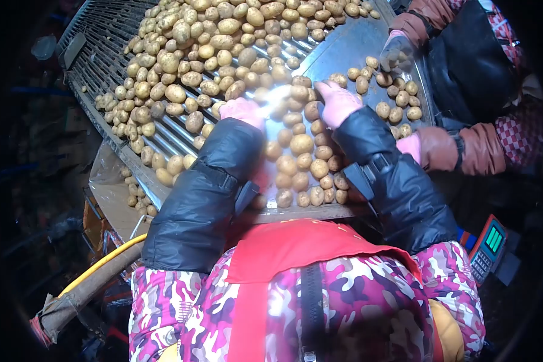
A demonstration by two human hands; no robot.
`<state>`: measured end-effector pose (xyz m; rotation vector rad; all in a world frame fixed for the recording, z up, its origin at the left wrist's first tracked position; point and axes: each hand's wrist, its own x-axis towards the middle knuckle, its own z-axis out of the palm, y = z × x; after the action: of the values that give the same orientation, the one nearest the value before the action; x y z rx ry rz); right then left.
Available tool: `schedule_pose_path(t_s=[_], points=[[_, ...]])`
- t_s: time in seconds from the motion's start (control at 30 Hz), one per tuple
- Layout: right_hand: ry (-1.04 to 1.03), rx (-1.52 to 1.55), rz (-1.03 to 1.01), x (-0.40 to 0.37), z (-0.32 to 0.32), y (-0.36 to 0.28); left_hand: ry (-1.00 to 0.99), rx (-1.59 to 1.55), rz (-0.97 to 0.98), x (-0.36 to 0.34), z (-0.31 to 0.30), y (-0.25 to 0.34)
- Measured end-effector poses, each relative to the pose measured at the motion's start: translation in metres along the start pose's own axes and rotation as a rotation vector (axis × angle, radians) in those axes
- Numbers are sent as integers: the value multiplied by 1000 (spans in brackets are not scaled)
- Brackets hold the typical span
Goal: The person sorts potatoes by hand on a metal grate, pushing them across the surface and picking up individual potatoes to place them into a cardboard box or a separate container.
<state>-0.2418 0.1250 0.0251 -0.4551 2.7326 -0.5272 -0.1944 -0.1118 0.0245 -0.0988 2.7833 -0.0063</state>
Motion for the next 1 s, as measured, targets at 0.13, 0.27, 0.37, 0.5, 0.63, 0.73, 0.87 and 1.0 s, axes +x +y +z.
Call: schedule_pose_path(t_s=[0.13,0.27,0.37,0.5,0.63,0.73,0.87,1.0], points=[[-262,73,19,27,-18,-7,-17,-4,89,-5,-6,-4],[-262,-82,14,8,-18,-2,155,-101,134,-11,26,-13],[-224,-154,9,-9,10,10,432,-533,363,-40,36,-24],[-215,-90,71,-36,10,3,542,-894,379,-86,30,-19],[-148,12,120,-35,24,18,13,-1629,132,-127,18,-16],[-47,373,224,-42,15,8,-563,-2143,-51,-141,19,-29],[-256,627,-287,-45,-20,-51,-736,-2405,-193,-144,26,-17],[-170,535,-158,45,-46,-69,-757,-2594,-319,-143,31,-18]])
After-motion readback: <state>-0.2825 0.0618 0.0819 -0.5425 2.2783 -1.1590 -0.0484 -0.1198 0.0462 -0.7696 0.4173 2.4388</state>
